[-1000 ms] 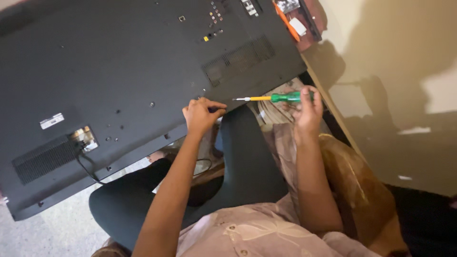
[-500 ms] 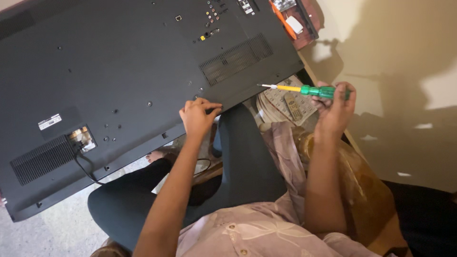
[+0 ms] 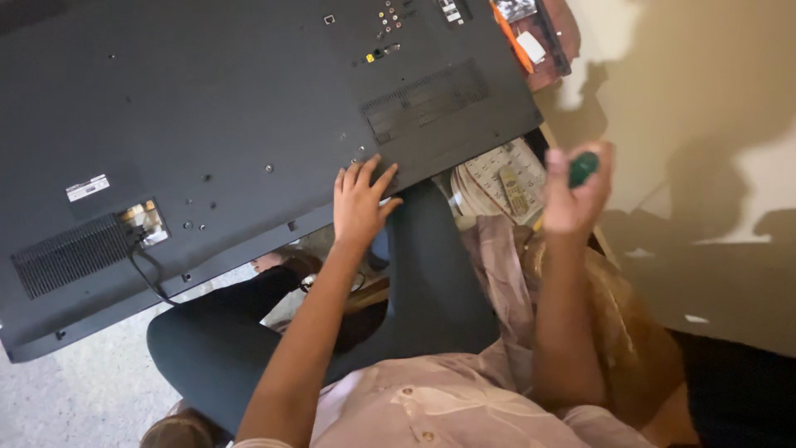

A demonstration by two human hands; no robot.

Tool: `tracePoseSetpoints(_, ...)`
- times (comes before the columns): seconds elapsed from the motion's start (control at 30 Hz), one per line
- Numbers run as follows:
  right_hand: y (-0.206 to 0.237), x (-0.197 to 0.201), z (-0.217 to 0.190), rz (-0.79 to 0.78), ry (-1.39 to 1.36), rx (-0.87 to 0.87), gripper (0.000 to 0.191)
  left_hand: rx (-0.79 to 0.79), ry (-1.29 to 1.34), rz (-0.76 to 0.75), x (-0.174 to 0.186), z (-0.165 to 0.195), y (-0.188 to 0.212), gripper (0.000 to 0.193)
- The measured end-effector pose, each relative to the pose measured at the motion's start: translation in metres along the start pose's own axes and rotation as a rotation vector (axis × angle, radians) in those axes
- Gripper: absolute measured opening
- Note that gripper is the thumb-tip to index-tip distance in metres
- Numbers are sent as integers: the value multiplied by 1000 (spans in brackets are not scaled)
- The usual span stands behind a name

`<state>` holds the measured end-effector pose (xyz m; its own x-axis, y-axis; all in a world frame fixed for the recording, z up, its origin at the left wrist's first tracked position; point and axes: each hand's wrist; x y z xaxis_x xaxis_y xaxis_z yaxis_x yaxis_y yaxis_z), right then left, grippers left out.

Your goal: The person works on the back of a television set placed on a table. They connect a power cable, wipe the surface with their hands, and use a screwdriver to remove several screws from the back panel.

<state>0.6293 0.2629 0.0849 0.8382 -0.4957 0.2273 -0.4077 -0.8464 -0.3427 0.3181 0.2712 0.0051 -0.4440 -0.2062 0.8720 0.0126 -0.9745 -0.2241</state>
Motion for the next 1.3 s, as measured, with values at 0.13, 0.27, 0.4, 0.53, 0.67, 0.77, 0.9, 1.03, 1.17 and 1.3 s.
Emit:
tracePoseSetpoints(0.13, -28, -31, 56, -455, 324, 221, 31, -101, -114, -71, -1, -5, -5, 61)
tracePoseSetpoints(0.27, -31, -67, 100, -458, -99, -571, 35, -87, -90, -47, -4, -5, -6, 54)
tracePoseSetpoints(0.4, -25, -74, 106, -422, -427, -687, 42, -89, -65, -47, -6, -6, -7, 54)
tracePoseSetpoints(0.53, -25, -79, 95, -387, -391, -757, 43, -86, -58, -20, -7, -9, -7, 54)
tracePoseSetpoints(0.67, -25, -91, 90, -291, -404, -788, 44, -45, -32, -70, -9, -12, -7, 59)
tracePoseSetpoints(0.77, -24, -95, 94, -327, -404, -745, 46, -81, -138, -95, -8, -15, -9, 72)
tracePoseSetpoints(0.9, -25, -90, 94, -317, -236, -703, 44, -73, -179, -95, 0, -14, -13, 76)
tracePoseSetpoints(1.03, -28, -72, 81, -559, 54, -376, 28, 26, 191, -132, 11, -10, -19, 66)
tracePoseSetpoints(1.17, -35, -39, 36, -377, -165, -13, 21, 29, 278, -22, 4, 1, -23, 23)
tracePoseSetpoints(1.3, -35, -6, -20, -343, 40, 379, 12, 44, 273, 83, -9, 2, -29, 14)
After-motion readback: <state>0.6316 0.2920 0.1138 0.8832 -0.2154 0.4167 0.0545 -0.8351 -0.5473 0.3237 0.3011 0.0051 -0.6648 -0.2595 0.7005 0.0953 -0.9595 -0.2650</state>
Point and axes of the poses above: each hand's wrist, its own y-axis away from the middle knuckle, its own x-axis out of the back of the hand, z = x × y, and after that the axes turned 12 degrees about x, right-handed
